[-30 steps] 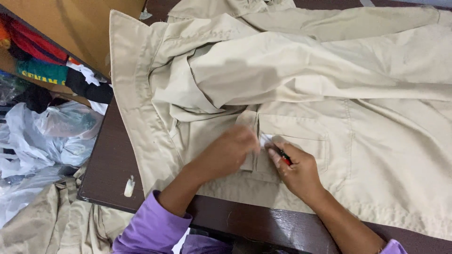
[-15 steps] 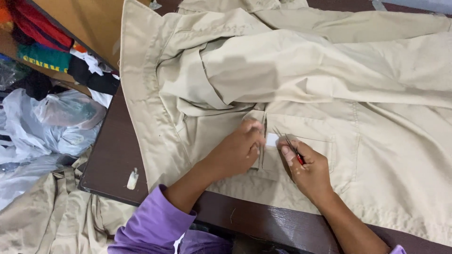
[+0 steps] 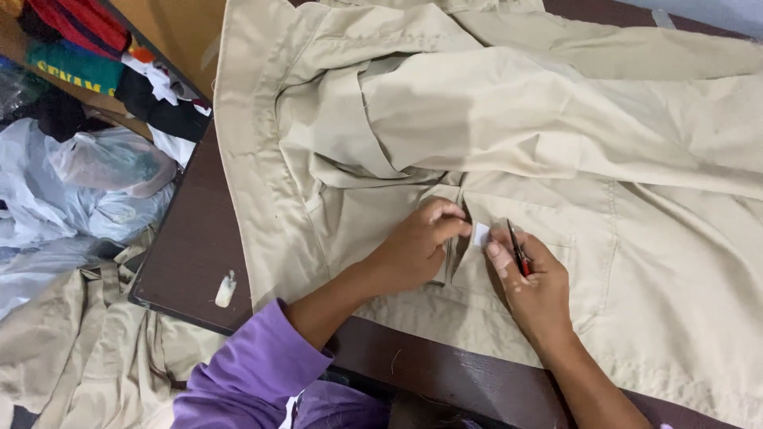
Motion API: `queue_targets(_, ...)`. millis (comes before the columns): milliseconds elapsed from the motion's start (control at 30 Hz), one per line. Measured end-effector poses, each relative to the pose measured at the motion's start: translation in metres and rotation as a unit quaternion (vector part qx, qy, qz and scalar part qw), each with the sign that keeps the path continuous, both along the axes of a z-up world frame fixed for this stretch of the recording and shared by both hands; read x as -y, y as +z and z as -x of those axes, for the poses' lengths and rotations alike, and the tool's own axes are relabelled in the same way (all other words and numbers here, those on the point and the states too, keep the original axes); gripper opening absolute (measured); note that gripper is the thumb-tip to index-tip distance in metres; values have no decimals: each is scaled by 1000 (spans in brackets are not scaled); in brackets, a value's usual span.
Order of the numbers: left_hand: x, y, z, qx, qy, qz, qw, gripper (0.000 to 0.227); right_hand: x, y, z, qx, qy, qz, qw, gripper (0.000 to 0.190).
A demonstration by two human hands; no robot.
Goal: The person uses a pair of scissors to cut loose threads from a beige garment laid out on a table. They repeatedly adjust the fabric to access different areas and snip away excess threads.
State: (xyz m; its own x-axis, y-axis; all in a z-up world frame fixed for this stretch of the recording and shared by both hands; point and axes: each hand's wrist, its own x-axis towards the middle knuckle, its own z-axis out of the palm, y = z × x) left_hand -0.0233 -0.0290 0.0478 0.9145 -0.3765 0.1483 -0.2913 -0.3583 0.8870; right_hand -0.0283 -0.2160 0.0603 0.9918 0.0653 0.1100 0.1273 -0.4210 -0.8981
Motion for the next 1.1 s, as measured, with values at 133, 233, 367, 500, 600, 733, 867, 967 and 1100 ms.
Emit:
queue_targets(133,2,4,0,33,-8,-21,999,35,-6,2,-2,-82,-12,59,995,41)
queue_targets(233,3,0,-1,23,-8,-25,999,39,-17,14,-2,-146,-27,166,975,53)
queue_targets(367,3,5,0,-5,21,8,1000,31,-14,4,-3,-135,-27,195,971,29)
queue_targets(500,7,-12,-3,71,39,-44,996,31,-13,10,-7,-99,-35,113,988,9)
queue_targets(600,7,-21,-3,118,27,-51,991,43,-10,4,-7,-174,-55,-80,980,8)
queue_targets(733,5,-19,-3,118,19,-34,992,44,-5,-5,-6,-195,-63,-201,958,10)
queue_targets(867,2,-17,-4,71,7,-30,997,43,4,-10,-8,-230,-55,-287,928,13)
queue_targets(967,7,7,-3,-1,59,-13,998,52,9,-15,-12,-236,-34,-299,924,13)
queue_targets(1100,30,-14,-6,-20,122,-75,990,38,6,-6,-9,-229,-32,-295,927,11)
